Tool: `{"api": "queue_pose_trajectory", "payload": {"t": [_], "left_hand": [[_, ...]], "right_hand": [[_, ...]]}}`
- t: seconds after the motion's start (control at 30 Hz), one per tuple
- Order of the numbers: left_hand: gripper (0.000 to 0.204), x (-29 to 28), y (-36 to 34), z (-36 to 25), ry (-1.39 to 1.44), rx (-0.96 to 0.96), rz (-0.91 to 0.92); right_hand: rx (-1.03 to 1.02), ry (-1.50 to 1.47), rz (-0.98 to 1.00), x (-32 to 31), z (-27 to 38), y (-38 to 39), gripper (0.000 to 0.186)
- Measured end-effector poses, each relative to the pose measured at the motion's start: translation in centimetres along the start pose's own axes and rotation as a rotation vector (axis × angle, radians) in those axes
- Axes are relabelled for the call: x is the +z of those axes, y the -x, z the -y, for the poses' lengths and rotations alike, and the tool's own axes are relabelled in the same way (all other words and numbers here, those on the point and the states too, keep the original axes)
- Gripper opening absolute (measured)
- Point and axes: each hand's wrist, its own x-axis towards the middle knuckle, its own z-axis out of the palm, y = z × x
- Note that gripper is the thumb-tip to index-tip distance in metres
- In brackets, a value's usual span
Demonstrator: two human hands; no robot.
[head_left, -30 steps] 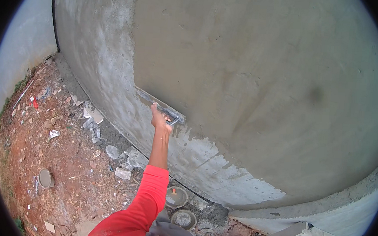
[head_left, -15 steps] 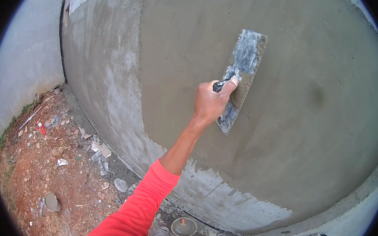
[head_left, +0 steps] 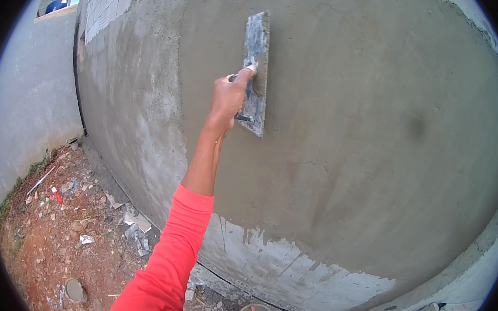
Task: The person applies plaster to a concrete wall using a trowel and a hawk, then brushes the surface with a wet brush.
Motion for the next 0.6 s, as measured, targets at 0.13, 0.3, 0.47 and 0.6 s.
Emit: {"api": "queue_pose_trajectory", "payload": {"t": [0.13, 0.3, 0.47, 0.6], "left_hand": [[0.048, 2.1, -0.9, -1.2, -0.253, 0.400, 0.005], [0.041, -9.9, -12.4, -2.3, -0.178, 0.213, -0.168], [0.034, -8.6, -8.7, 3.4, -0.305, 0.201, 0.063], [0.043, -4.5, 3.1, 11.7, -0.453, 0.173, 0.044]], "right_hand": [[-0.057, 0.113, -0.108, -4.5, 5.0, 3.1, 0.062], [0.046, -0.241, -0.499, 1.5, -8.8, 4.7, 0.051], [0.181, -0.443, -0.370, 0.6, -10.5, 9.7, 0.050], [0.046, -0.441, -0.293, -2.1, -9.0, 8.9, 0.056]]}}
